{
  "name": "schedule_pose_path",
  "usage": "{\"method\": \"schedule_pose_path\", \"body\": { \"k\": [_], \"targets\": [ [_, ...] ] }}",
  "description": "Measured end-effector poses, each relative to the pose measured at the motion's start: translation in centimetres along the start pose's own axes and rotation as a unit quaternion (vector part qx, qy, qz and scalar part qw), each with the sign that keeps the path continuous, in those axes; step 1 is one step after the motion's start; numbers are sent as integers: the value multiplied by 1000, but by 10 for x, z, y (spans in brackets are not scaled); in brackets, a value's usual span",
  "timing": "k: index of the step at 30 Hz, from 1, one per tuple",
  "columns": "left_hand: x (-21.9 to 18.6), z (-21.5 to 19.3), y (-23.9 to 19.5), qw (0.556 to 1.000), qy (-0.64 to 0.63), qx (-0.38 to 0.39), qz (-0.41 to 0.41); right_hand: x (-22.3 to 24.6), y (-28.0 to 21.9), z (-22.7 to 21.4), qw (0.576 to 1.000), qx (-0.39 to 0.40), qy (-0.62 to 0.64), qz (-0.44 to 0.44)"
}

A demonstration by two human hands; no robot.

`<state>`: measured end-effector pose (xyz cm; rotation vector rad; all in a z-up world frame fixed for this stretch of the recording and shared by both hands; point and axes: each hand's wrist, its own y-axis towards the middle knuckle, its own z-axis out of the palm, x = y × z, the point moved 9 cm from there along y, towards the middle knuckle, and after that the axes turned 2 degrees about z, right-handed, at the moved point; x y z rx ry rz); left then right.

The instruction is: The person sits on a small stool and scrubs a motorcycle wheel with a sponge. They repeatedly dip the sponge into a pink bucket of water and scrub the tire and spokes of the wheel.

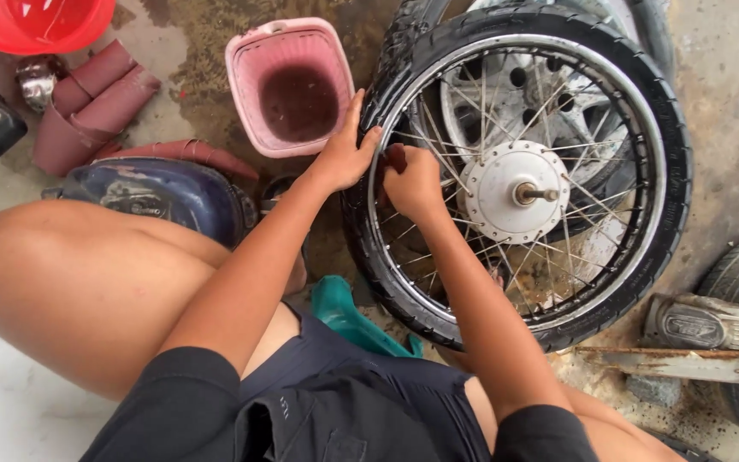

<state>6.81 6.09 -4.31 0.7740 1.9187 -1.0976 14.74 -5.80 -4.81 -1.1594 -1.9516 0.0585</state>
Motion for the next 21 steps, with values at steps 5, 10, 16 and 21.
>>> {"method": "schedule_pose_path", "body": {
  "k": [5,10,16,21],
  "targets": [
    [-2,-1,0,1000,-12,0,4,5,-18,4,999,9,-4,-35],
    [9,5,3,997,-47,43,-33,23,-20,-4,996,26,-18,-83],
    [5,6,7,998,-53,40,-18,34,-16,-3,986,43,-49,-151],
    [2,3,6,997,-51,50,-31,19,-39,10,984,127,-94,-78]
  ]
}}
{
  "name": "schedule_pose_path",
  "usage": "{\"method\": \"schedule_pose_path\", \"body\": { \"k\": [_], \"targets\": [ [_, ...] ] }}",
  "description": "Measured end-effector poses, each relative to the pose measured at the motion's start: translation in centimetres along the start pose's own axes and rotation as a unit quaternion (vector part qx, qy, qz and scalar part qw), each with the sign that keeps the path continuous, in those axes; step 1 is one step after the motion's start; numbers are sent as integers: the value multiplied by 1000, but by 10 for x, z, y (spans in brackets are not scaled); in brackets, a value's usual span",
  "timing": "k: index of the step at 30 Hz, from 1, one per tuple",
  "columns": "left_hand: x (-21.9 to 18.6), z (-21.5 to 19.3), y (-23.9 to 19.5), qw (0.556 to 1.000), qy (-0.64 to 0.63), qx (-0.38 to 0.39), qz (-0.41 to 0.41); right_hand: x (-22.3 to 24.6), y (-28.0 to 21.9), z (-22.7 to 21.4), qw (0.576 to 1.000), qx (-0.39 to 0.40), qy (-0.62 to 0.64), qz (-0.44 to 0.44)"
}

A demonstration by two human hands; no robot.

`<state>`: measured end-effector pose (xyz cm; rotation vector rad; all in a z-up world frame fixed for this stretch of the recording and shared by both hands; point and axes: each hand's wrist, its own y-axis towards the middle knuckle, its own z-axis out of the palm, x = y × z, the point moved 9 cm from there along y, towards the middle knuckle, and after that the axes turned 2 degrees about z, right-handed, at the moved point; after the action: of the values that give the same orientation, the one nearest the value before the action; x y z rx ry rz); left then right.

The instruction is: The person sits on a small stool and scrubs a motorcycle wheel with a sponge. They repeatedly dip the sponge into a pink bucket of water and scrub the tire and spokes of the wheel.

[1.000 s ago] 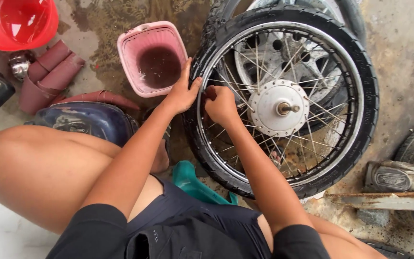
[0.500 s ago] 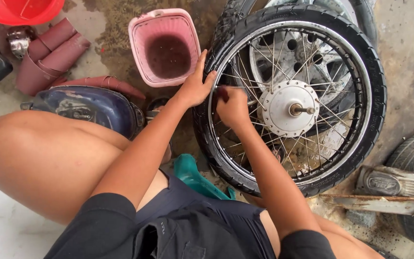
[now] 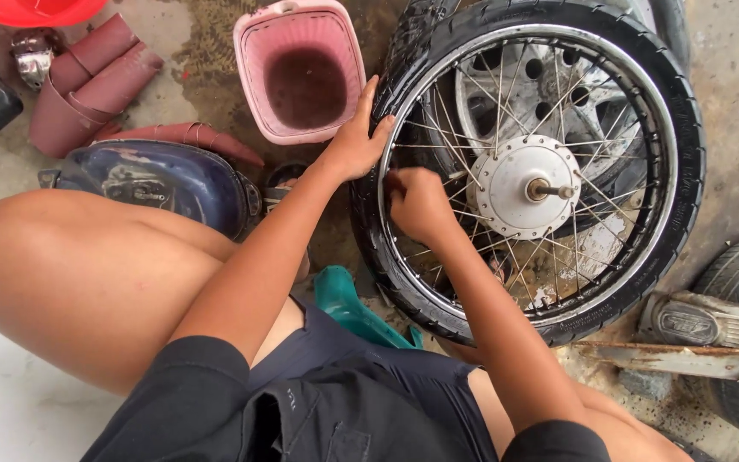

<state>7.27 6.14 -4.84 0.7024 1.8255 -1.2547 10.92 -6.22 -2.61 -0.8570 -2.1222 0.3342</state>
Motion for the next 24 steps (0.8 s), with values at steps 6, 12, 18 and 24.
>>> {"method": "schedule_pose_path", "body": {
  "k": [6,12,18,24],
  "targets": [
    [-5,-1,-3,998,-4,-43,47,-10,-53,-3,989,83,44,116],
    [-3,0,-9,994,7,-106,37,-3,-70,-32,974,38,161,155],
    [-4,-1,-10,988,35,-141,45,-7,-47,-37,989,-49,114,78],
    [1,-1,-7,988,27,-140,63,-26,-4,-10,978,-39,167,115]
  ]
}}
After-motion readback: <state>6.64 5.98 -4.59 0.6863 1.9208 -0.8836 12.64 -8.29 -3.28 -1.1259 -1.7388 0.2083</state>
